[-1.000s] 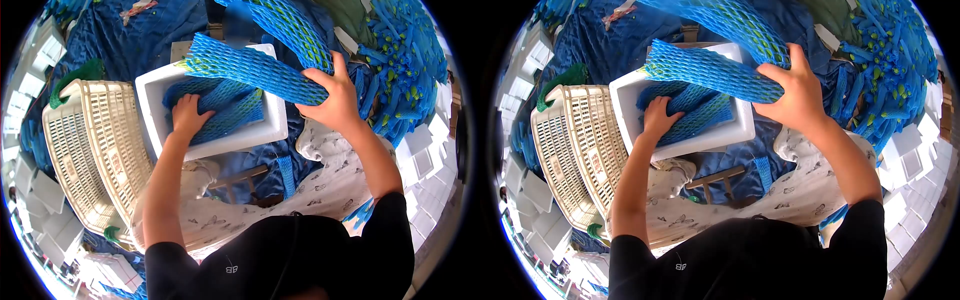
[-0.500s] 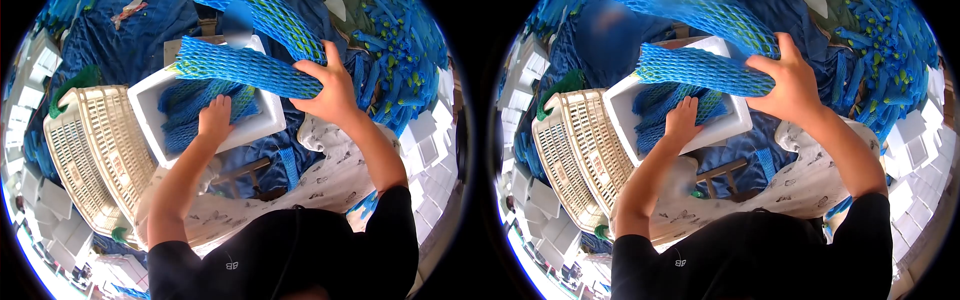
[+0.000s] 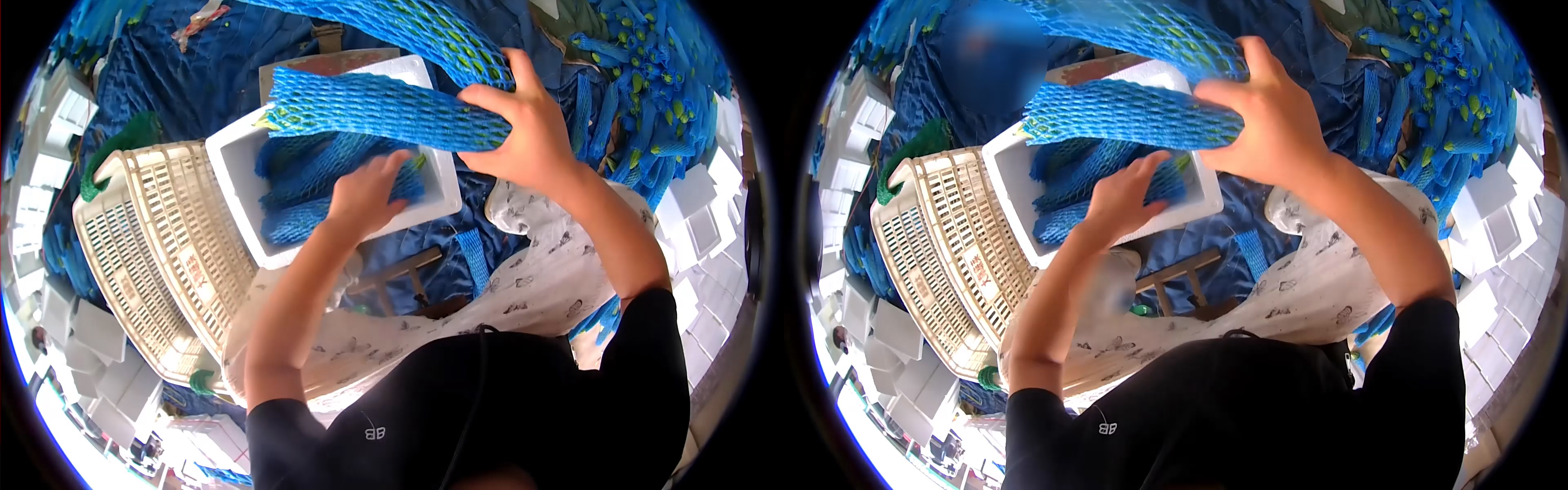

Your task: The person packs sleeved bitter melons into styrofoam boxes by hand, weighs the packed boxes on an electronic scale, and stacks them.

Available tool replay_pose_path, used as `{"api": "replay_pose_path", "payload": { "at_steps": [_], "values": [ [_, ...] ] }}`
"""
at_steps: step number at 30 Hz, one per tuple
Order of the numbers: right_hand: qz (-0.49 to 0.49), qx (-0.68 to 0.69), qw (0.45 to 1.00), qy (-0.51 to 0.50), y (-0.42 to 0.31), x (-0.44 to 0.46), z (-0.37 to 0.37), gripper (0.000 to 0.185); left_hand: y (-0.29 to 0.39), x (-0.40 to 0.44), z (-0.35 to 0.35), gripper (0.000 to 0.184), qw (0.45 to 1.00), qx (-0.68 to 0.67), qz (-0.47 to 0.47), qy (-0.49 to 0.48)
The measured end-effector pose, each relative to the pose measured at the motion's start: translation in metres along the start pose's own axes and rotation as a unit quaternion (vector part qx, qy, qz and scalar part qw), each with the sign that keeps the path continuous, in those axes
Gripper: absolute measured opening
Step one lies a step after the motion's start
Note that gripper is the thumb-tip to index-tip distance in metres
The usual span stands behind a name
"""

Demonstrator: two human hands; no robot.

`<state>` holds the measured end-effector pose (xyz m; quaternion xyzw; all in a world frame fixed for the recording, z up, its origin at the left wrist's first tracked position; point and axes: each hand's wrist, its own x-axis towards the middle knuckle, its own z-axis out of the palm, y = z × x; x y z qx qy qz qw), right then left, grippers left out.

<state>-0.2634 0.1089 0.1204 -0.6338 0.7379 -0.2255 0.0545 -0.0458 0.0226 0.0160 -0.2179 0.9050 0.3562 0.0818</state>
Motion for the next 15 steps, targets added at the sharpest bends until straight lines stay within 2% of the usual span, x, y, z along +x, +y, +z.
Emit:
{"api": "replay_pose_path", "payload": {
  "at_steps": [1,4,6,7,9,10,14,15],
  "values": [
    [-0.001,0.000,1.000,-0.002,0.000,0.001,0.000,0.047,0.001,0.008,0.007,0.053,0.997,0.077,-0.004,-0.025],
    [0.011,0.030,0.999,-0.011,-0.003,0.007,-0.003,0.048,-0.009,0.022,-0.002,0.045,0.998,0.027,-0.003,-0.065],
    [0.019,0.037,0.999,-0.019,-0.004,-0.001,-0.001,0.049,-0.012,0.022,-0.016,0.037,0.964,-0.008,0.062,-0.257],
    [0.015,0.026,0.999,-0.016,-0.004,-0.001,-0.001,0.049,-0.016,0.020,-0.005,0.037,0.963,-0.012,0.057,-0.262],
    [0.004,0.026,1.000,0.002,-0.004,0.003,-0.001,0.048,-0.030,0.023,0.020,0.035,0.981,0.003,0.089,-0.175],
    [-0.003,0.024,1.000,0.001,-0.006,0.006,-0.002,0.047,-0.033,0.021,0.025,0.036,0.985,0.024,0.075,-0.155],
    [-0.010,0.050,0.999,-0.017,-0.015,0.012,-0.001,0.046,-0.023,0.004,0.012,0.038,0.989,0.052,0.058,-0.127],
    [-0.011,0.052,0.998,-0.026,-0.015,0.010,-0.003,0.046,-0.022,-0.003,0.004,0.039,0.989,0.085,0.024,-0.120]
  ]
}}
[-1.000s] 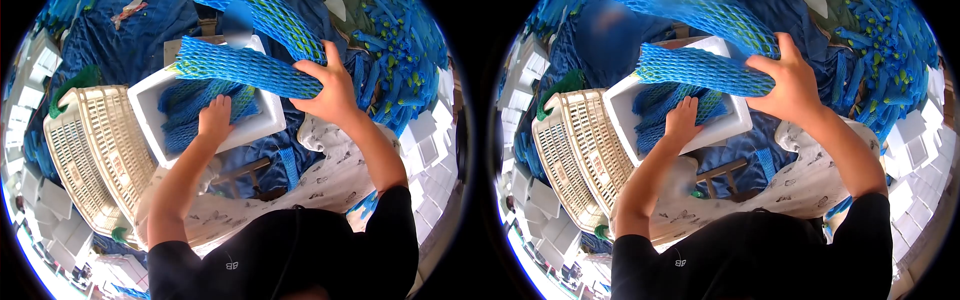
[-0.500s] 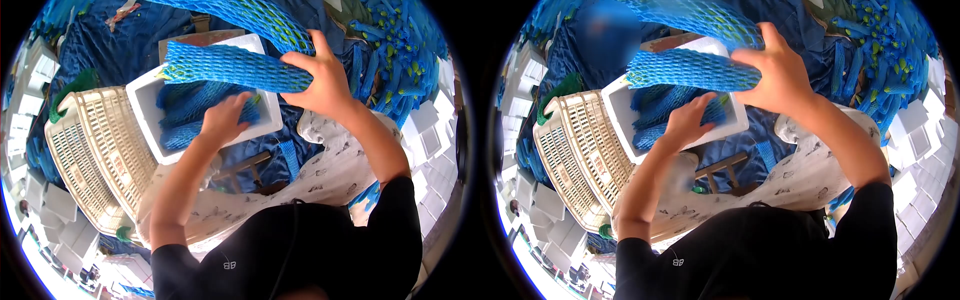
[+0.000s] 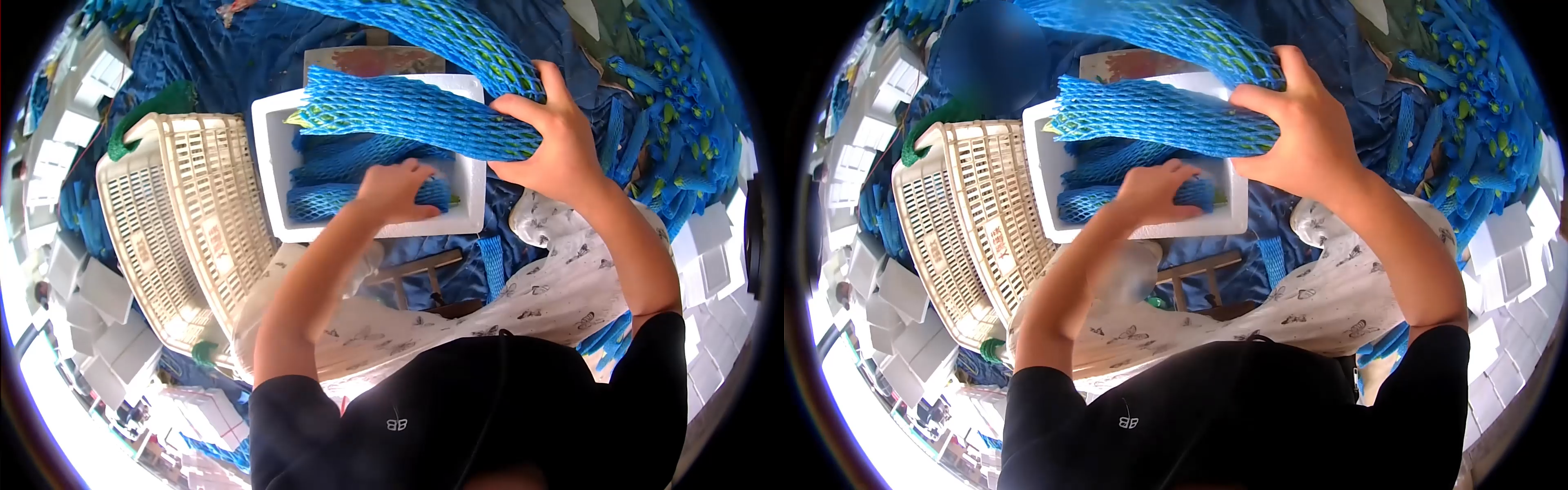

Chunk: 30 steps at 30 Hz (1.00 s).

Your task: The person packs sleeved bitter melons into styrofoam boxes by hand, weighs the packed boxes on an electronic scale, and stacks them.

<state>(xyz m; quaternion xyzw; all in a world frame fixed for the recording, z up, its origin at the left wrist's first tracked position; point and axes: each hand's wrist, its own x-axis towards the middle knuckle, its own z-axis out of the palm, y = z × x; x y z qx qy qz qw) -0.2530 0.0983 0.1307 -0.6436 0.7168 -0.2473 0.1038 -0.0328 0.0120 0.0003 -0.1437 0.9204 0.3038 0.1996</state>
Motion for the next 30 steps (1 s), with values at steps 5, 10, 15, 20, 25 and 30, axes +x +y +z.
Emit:
{"api": "replay_pose_path", "payload": {
  "at_steps": [5,10,15,20,25,30],
  "values": [
    [-0.006,-0.022,1.000,-0.004,-0.001,-0.005,0.007,0.047,0.014,0.006,-0.018,0.048,0.995,0.032,0.013,-0.096],
    [-0.009,-0.025,0.999,-0.020,0.000,-0.008,0.010,0.051,0.015,0.046,0.036,0.038,0.987,0.133,0.080,-0.030],
    [-0.007,-0.022,1.000,-0.017,0.001,-0.008,0.009,0.049,0.025,0.044,0.038,0.050,0.997,-0.035,-0.060,-0.015],
    [-0.021,-0.001,0.999,-0.042,0.001,-0.011,0.009,0.046,0.004,-0.046,-0.014,0.058,0.985,0.012,-0.145,0.089],
    [-0.030,-0.024,0.998,-0.046,-0.003,-0.006,0.010,0.049,-0.067,-0.075,0.035,0.051,0.943,-0.223,-0.234,0.083],
    [-0.038,-0.017,0.999,-0.017,-0.005,0.000,0.005,0.048,-0.035,-0.069,0.002,0.040,0.960,-0.093,-0.235,0.124]
  ]
}}
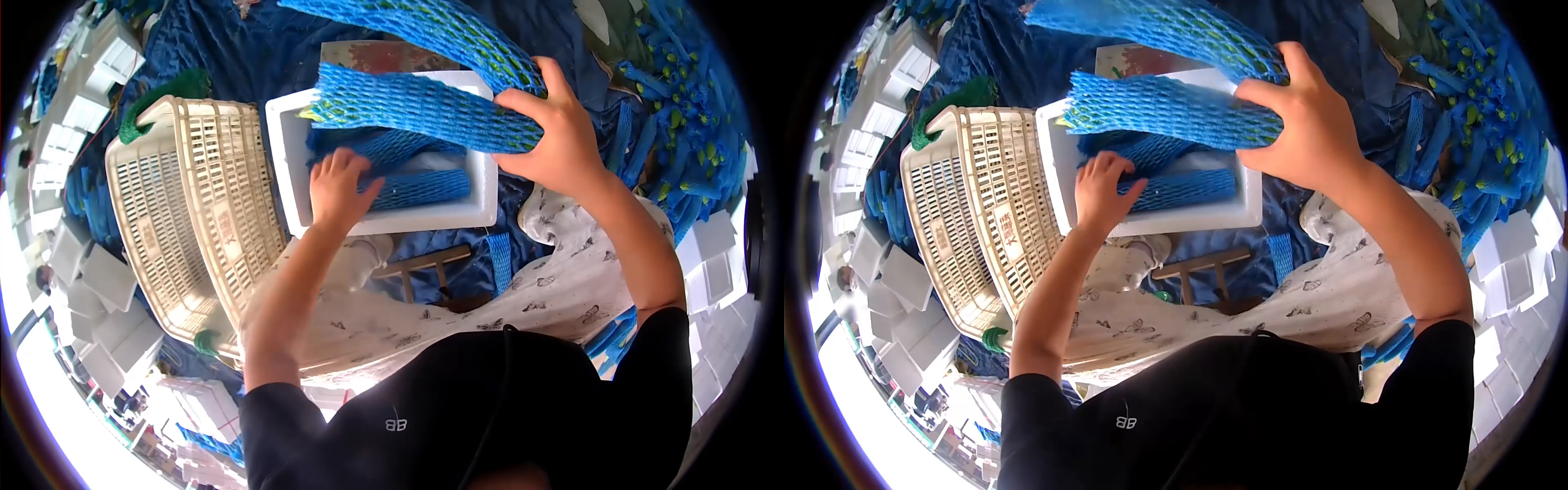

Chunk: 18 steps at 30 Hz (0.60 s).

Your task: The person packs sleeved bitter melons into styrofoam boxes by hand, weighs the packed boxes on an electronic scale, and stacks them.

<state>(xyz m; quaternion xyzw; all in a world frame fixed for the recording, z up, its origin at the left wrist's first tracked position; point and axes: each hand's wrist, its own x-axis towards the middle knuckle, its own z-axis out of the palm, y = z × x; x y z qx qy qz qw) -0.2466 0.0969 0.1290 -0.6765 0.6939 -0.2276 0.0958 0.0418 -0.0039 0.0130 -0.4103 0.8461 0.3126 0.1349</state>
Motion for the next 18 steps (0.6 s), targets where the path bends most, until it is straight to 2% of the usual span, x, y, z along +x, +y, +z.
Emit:
{"api": "replay_pose_path", "payload": {
  "at_steps": [2,3,4,6,7,9,10,12,13,14,16,17,18],
  "values": [
    [-0.004,-0.017,0.999,0.043,0.005,-0.001,0.004,0.048,0.020,0.019,0.000,0.046,0.964,0.048,0.129,0.226],
    [0.008,-0.010,0.999,0.035,0.008,-0.001,0.005,0.047,0.023,0.035,0.007,0.053,0.979,-0.018,0.124,0.158],
    [0.021,-0.001,0.999,0.031,0.010,-0.001,0.005,0.047,0.022,0.051,0.021,0.054,0.986,0.011,0.123,0.110],
    [0.027,-0.002,0.999,0.030,0.010,0.000,0.001,0.046,0.017,0.074,0.033,0.058,0.993,0.021,0.103,0.045],
    [0.038,0.004,0.999,0.029,0.012,0.001,-0.001,0.046,0.015,0.077,0.021,0.058,0.993,0.023,0.111,0.045],
    [0.036,-0.020,0.998,0.041,0.017,0.001,-0.001,0.045,0.004,0.072,-0.007,0.061,0.974,-0.111,0.117,-0.159],
    [0.024,-0.037,0.998,0.043,0.017,-0.002,0.001,0.045,0.001,0.071,-0.002,0.061,0.972,-0.113,0.115,-0.173],
    [0.029,-0.035,0.998,0.038,0.019,-0.003,0.001,0.044,0.000,0.085,0.000,0.064,0.949,-0.099,0.049,-0.296],
    [0.047,-0.011,0.999,0.024,0.018,-0.003,0.000,0.044,0.011,0.089,0.000,0.068,0.951,-0.041,0.034,-0.306],
    [0.065,0.012,0.998,0.011,0.017,-0.001,-0.002,0.044,0.021,0.092,0.003,0.068,0.951,-0.041,0.038,-0.303],
    [0.067,-0.003,0.998,0.006,0.016,-0.002,-0.002,0.044,0.035,0.084,0.015,0.065,0.975,0.108,0.092,-0.171],
    [0.053,-0.013,0.998,0.011,0.016,-0.002,0.000,0.046,0.034,0.067,0.034,0.061,0.971,0.175,0.160,0.021],
    [0.037,-0.019,0.999,0.018,0.015,-0.001,0.002,0.047,0.028,0.055,0.046,0.061,0.972,0.177,0.156,0.018]
  ]
}}
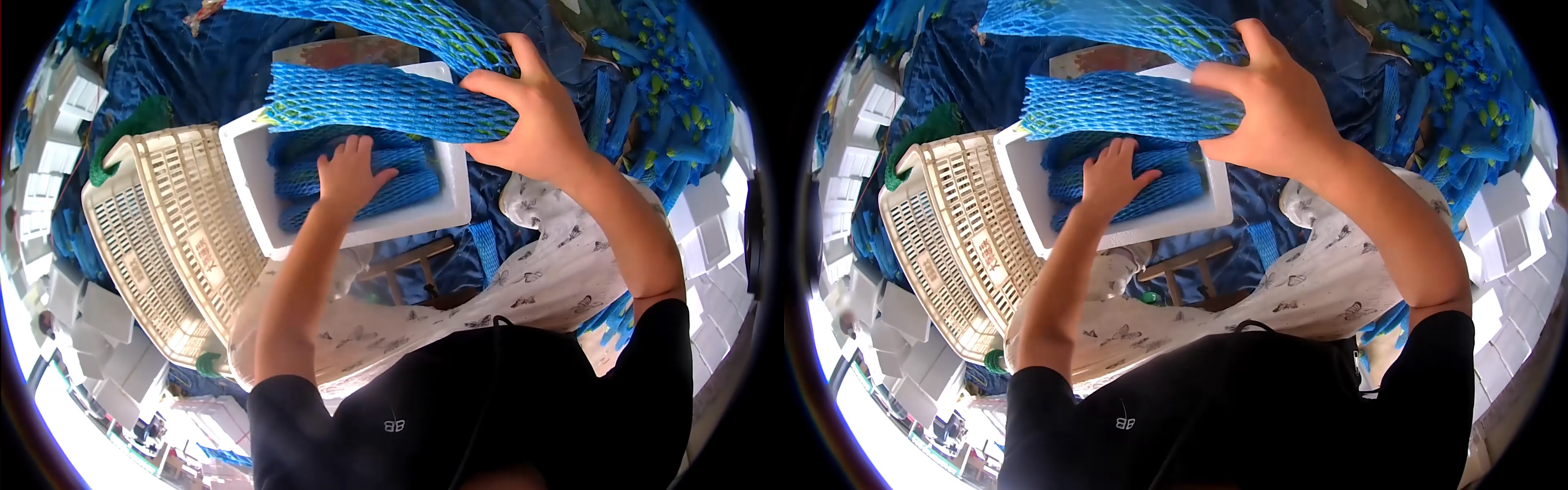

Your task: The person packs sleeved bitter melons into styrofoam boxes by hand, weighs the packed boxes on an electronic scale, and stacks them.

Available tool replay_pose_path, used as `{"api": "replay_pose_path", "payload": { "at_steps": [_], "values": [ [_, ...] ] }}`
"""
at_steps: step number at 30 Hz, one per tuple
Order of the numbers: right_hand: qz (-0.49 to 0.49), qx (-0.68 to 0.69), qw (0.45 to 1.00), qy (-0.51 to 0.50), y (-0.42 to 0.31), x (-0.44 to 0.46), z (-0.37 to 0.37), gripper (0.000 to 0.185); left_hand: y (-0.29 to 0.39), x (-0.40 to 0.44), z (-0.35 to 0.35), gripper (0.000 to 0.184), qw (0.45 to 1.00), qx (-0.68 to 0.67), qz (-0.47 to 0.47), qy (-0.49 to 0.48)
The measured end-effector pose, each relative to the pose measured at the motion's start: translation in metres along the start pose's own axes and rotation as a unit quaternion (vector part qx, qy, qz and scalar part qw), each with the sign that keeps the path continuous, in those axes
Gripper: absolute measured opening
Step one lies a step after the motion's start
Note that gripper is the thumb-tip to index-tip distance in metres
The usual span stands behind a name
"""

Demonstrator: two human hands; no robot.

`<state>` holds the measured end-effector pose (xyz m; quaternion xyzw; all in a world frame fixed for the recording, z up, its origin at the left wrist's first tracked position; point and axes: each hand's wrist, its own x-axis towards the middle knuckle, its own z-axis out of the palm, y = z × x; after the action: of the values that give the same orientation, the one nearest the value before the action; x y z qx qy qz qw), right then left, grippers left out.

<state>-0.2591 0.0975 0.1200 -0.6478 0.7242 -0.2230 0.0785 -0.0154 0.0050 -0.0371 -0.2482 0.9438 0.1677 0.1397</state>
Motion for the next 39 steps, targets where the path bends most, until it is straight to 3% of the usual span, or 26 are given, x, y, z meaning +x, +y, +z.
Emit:
{"api": "replay_pose_path", "payload": {
  "at_steps": [2,6,7,8,10,12,13,14,16,17,18,20,22,24,26,29,31,32,34,36,38,39],
  "values": [
    [-0.011,0.003,1.000,-0.015,-0.001,0.000,0.006,0.049,0.004,-0.018,-0.001,0.057,0.987,-0.073,-0.131,0.049],
    [-0.118,-0.046,0.991,-0.043,-0.002,0.004,0.043,0.049,0.002,-0.027,0.001,0.058,0.974,-0.184,-0.129,-0.006],
    [-0.140,-0.053,0.987,-0.050,0.000,0.005,0.060,0.051,0.006,-0.033,0.002,0.065,0.986,-0.133,-0.094,0.036],
    [-0.160,-0.059,0.984,-0.058,0.000,0.003,0.078,0.053,0.011,-0.039,-0.002,0.067,0.988,-0.114,-0.108,0.000],
    [-0.172,-0.009,0.981,-0.084,-0.003,-0.002,0.108,0.058,0.028,-0.063,-0.036,0.056,0.988,-0.111,-0.104,0.024],
    [-0.160,-0.005,0.982,-0.097,-0.011,0.002,0.116,0.051,0.028,-0.049,-0.100,0.042,0.929,-0.156,-0.253,-0.219],
    [-0.167,0.045,0.982,-0.077,-0.014,0.007,0.116,0.044,0.012,-0.059,-0.074,0.031,0.943,-0.226,-0.241,0.045],
    [-0.175,0.093,0.978,-0.057,-0.015,0.013,0.113,0.038,-0.002,-0.053,-0.072,0.041,0.963,-0.137,-0.165,0.165],
    [-0.207,0.041,0.977,0.021,-0.015,0.027,0.093,0.031,-0.028,-0.033,-0.040,0.049,0.959,-0.179,-0.075,0.208],
    [-0.208,0.038,0.977,0.042,-0.017,0.031,0.079,0.026,-0.039,-0.024,-0.023,0.059,0.959,-0.249,-0.019,0.133],
    [-0.209,0.035,0.975,0.062,-0.020,0.035,0.064,0.021,-0.041,-0.018,-0.015,0.059,0.973,-0.193,0.027,0.125],
    [-0.194,0.017,0.977,0.086,-0.017,0.037,0.044,0.024,-0.047,-0.013,-0.031,0.058,0.980,-0.180,0.027,0.079],
    [-0.151,0.023,0.985,0.085,-0.006,0.034,0.035,0.024,-0.047,-0.019,-0.052,0.054,0.988,-0.096,0.022,0.118],
    [-0.203,0.008,0.976,0.081,0.003,0.038,0.026,0.028,-0.051,-0.018,-0.043,0.057,0.981,-0.110,0.013,0.159],
    [-0.187,0.020,0.978,0.093,0.005,0.037,0.024,0.027,-0.045,-0.013,-0.044,0.065,0.997,-0.043,-0.053,0.021],
    [-0.094,0.042,0.994,0.019,0.001,0.030,0.021,0.028,-0.036,0.001,-0.034,0.074,0.998,0.035,-0.046,0.003],
    [-0.139,0.074,0.988,-0.006,-0.001,0.031,0.024,0.029,-0.032,0.000,-0.037,0.075,0.995,0.065,-0.067,-0.018],
    [-0.181,0.103,0.978,-0.030,-0.001,0.033,0.026,0.031,-0.031,-0.005,-0.040,0.073,0.996,0.001,-0.088,0.000],
    [-0.154,0.074,0.970,-0.171,-0.014,0.026,0.019,0.060,-0.025,-0.015,-0.035,0.071,0.992,-0.064,-0.106,0.017],
    [-0.086,0.134,0.962,-0.223,-0.020,0.024,0.027,0.067,-0.017,-0.033,-0.009,0.062,0.980,-0.076,-0.067,0.174],
    [-0.121,0.119,0.961,-0.216,-0.010,0.028,0.051,0.063,0.003,-0.039,0.004,0.057,0.964,-0.035,-0.110,0.241],
    [-0.151,0.102,0.961,-0.208,-0.006,0.028,0.067,0.059,0.005,-0.039,0.014,0.057,0.961,-0.073,-0.144,0.224]
  ]
}}
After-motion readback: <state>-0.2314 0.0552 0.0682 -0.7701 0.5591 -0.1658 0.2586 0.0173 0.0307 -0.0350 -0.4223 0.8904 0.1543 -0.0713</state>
